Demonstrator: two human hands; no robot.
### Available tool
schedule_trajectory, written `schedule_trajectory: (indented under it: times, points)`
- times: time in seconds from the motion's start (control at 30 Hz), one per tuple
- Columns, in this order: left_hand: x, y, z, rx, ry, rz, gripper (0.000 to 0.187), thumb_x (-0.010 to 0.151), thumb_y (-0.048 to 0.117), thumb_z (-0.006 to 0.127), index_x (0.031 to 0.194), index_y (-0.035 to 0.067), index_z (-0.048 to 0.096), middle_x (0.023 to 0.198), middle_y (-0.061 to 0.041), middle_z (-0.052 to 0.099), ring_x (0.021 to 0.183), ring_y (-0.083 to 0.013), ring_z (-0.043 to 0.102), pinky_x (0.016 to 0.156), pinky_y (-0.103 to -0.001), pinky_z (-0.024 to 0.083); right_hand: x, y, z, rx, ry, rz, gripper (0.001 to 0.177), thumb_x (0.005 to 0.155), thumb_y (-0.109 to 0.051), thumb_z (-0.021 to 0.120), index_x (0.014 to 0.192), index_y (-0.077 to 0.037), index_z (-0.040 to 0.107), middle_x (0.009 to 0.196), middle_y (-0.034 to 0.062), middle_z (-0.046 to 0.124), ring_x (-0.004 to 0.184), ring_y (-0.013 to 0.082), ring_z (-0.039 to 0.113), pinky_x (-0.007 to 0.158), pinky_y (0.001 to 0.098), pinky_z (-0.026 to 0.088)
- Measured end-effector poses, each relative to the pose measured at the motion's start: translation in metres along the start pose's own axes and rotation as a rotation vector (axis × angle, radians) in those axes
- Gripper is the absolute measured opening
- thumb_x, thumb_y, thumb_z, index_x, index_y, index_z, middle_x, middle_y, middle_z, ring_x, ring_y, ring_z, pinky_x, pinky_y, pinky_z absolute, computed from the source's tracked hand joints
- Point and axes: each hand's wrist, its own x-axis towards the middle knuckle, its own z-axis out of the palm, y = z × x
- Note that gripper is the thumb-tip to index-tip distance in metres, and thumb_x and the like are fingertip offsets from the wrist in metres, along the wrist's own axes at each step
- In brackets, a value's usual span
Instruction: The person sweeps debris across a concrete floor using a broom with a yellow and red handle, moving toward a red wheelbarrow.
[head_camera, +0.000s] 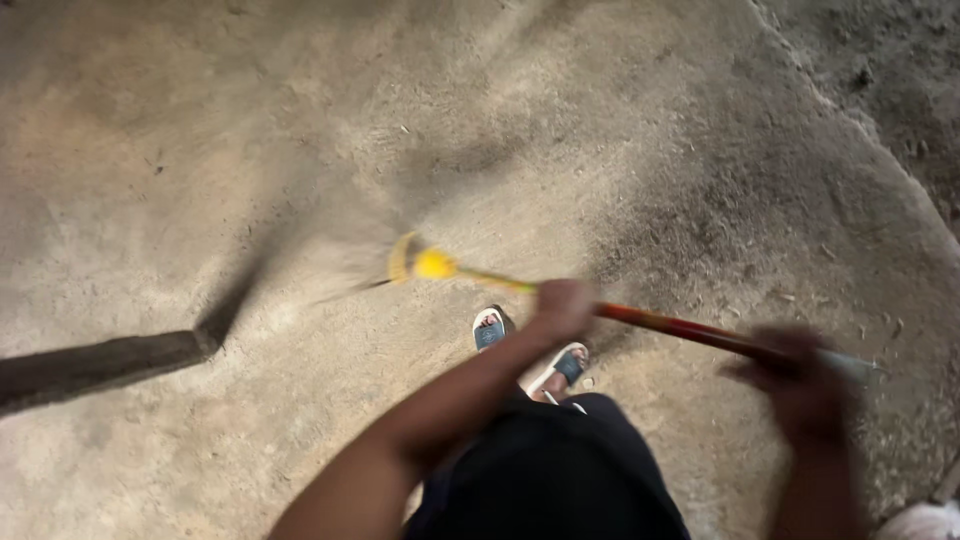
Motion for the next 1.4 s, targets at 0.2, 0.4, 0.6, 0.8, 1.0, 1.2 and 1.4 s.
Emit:
schedule_trajectory:
  times: [0.2, 0.4, 0.6, 0.8, 1.0, 1.2, 1.4]
  points:
    - [-0.073, -0.147, 0.012, 0.133, 0.018, -0.508, 0.014, 0.071, 0.022, 0.059, 0.073, 0.010, 0.065, 0.074, -0.013, 0.062, 0.070, -0.0293, 0.062, 0.059, -0.040, 0.049, 0.014, 0.020, 0.164, 0.033, -0.579, 0.291, 0.018, 0.081, -0.020, 0.052, 0.083, -0.003, 0.055, 0.084, 0.0068, 0.062, 0.060, 0.0168, 0.058, 0.057, 0.0336, 0.053]
    - [-0.085, -0.162, 0.056, 0.063, 0.008, -0.613, 0.010, 0.070, 0.016, 0.058, 0.075, 0.011, 0.066, 0.078, -0.013, 0.064, 0.074, -0.0281, 0.063, 0.061, -0.039, 0.049, -0.020, 0.006, 0.190, -0.190, -0.631, 0.385, 0.022, 0.085, -0.025, 0.048, 0.086, -0.004, 0.056, 0.082, 0.0115, 0.061, 0.065, 0.0197, 0.062, 0.062, 0.0318, 0.053]
    - [0.019, -0.049, 0.100, -0.006, 0.117, -0.291, 0.007, 0.070, 0.015, 0.059, 0.068, 0.012, 0.065, 0.071, -0.012, 0.063, 0.065, -0.0265, 0.063, 0.053, -0.038, 0.049, -0.023, -0.023, 0.093, -0.210, -0.226, 0.156, 0.019, 0.086, -0.017, 0.049, 0.087, 0.002, 0.053, 0.083, 0.0146, 0.059, 0.074, 0.0231, 0.063, 0.067, 0.0331, 0.054]
    - [0.098, 0.098, 0.114, -0.458, -0.162, -0.138, 0.016, 0.081, 0.028, 0.051, 0.076, 0.016, 0.061, 0.072, -0.005, 0.064, 0.061, -0.0186, 0.066, 0.052, -0.032, 0.054, -0.060, -0.052, 0.009, -0.193, 0.167, -0.032, 0.015, 0.093, -0.011, 0.049, 0.093, 0.004, 0.050, 0.089, 0.0157, 0.058, 0.078, 0.0256, 0.062, 0.074, 0.0337, 0.052]
    - [0.089, 0.174, 0.085, -0.094, 0.168, 0.384, 0.011, 0.074, 0.026, 0.050, 0.070, 0.022, 0.059, 0.071, 0.002, 0.057, 0.064, -0.0134, 0.058, 0.049, -0.031, 0.049, -0.090, -0.060, -0.042, -0.276, 0.131, -0.354, 0.020, 0.104, -0.008, 0.044, 0.088, 0.003, 0.045, 0.091, 0.0167, 0.058, 0.079, 0.0257, 0.060, 0.076, 0.0370, 0.053]
    - [0.041, 0.148, 0.025, -0.147, 0.094, 0.228, 0.024, 0.084, 0.032, 0.047, 0.071, 0.017, 0.059, 0.060, 0.001, 0.054, 0.045, -0.0079, 0.046, 0.042, -0.025, 0.044, -0.068, -0.071, -0.068, -0.060, -0.087, -0.370, 0.024, 0.103, -0.016, 0.043, 0.090, 0.002, 0.053, 0.087, 0.0154, 0.059, 0.075, 0.0248, 0.061, 0.070, 0.0366, 0.052]
    - [-0.020, -0.010, 0.009, 0.177, 0.331, -0.031, 0.011, 0.067, 0.017, 0.059, 0.064, 0.007, 0.062, 0.066, -0.014, 0.059, 0.062, -0.0308, 0.059, 0.056, -0.042, 0.047, -0.013, -0.038, 0.036, -0.050, -0.393, -0.128, 0.022, 0.088, -0.021, 0.046, 0.088, -0.002, 0.059, 0.084, 0.0112, 0.062, 0.071, 0.0208, 0.062, 0.063, 0.0348, 0.054]
